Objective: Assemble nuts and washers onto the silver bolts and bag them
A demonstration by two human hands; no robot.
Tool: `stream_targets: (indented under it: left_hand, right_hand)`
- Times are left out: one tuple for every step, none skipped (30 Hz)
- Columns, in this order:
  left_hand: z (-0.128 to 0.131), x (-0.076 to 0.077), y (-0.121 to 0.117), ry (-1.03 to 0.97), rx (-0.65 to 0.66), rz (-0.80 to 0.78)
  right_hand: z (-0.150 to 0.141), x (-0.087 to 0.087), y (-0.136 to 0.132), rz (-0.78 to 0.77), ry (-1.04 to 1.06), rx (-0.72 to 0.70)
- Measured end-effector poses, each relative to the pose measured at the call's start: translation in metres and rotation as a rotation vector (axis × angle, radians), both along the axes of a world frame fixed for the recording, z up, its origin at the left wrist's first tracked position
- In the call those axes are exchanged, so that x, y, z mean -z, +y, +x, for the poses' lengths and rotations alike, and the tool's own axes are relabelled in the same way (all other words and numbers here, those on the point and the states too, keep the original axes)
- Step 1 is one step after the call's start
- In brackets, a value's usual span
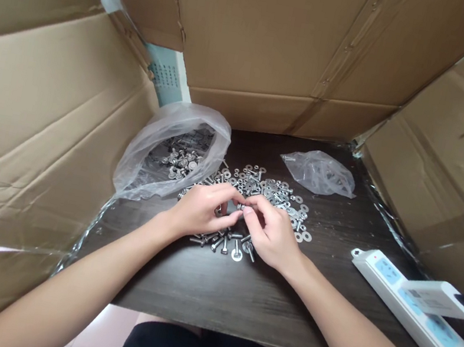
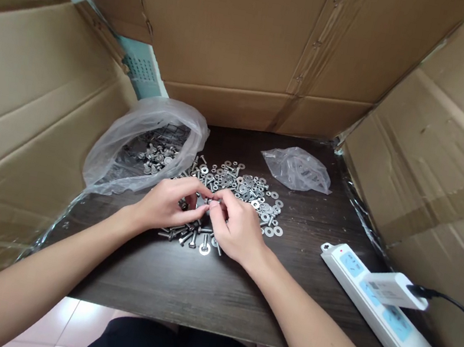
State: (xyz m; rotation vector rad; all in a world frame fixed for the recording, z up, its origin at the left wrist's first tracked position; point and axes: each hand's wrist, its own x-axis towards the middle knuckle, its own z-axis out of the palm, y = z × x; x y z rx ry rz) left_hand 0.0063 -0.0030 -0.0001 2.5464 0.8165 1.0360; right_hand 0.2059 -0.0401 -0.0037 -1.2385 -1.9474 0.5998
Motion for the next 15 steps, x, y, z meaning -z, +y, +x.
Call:
stream_targets:
  left_hand:
    - [0.0002, 0.0001, 0.0000, 0.001, 0.001, 0.000]
    - [0.0003, 0.0001, 0.0002, 0.002, 0.003, -0.001]
    - [0.0004, 0.0002, 0.0006, 0.003, 0.006, -0.004]
    - [0.0003, 0.0004, 0.0010, 0.005, 0.008, -0.009]
    - [0.0002, 0.0005, 0.0014, 0.006, 0.012, -0.014]
    - [0.0000, 0.0005, 0.0017, 0.007, 0.014, -0.020]
    - [-0.0002, 0.0005, 0.0018, 0.008, 0.016, -0.024]
    - [-0.0003, 0.0004, 0.0019, 0.010, 0.017, -0.028]
    - [-0.0004, 0.0003, 0.0018, 0.012, 0.018, -0.031]
    - [-0.0004, 0.0002, 0.0015, 0.013, 0.019, -0.030]
    - [-0.0004, 0.0001, 0.0012, 0.013, 0.021, -0.029]
    - [-0.0003, 0.0000, 0.0009, 0.012, 0.022, -0.028]
    - [-0.0002, 0.0000, 0.0006, 0.010, 0.023, -0.027]
    - [-0.0001, 0.0000, 0.0003, 0.009, 0.023, -0.026]
    - [0.0000, 0.0001, 0.0000, 0.007, 0.023, -0.025]
  right_hand:
    - [-0.0005, 0.0000, -0.0001, 0.003, -0.001, 0.003]
    - [-0.0007, 0.0000, -0.0001, 0.006, -0.002, 0.008]
    - [-0.0008, 0.0000, 0.0001, 0.007, -0.003, 0.011]
    - [-0.0007, 0.0000, 0.0004, 0.006, -0.005, 0.013]
    - [-0.0005, 0.0000, 0.0008, 0.005, -0.008, 0.012]
    - [-0.0001, 0.0001, 0.0012, 0.003, -0.011, 0.010]
    - [0.0003, 0.0002, 0.0015, 0.001, -0.015, 0.007]
    - [0.0007, 0.0003, 0.0018, 0.000, -0.019, 0.006]
    - [0.0010, 0.0005, 0.0021, -0.002, -0.022, 0.004]
    - [0.0013, 0.0007, 0.0023, 0.001, -0.024, 0.004]
    - [0.0014, 0.0008, 0.0024, 0.005, -0.025, 0.003]
    - [0.0015, 0.0008, 0.0025, 0.012, -0.024, 0.002]
    - [0.0015, 0.0008, 0.0025, 0.018, -0.022, 0.001]
    - [0.0015, 0.0006, 0.0023, 0.021, -0.019, 0.001]
    - [0.0014, 0.0003, 0.0021, 0.021, -0.016, 0.001]
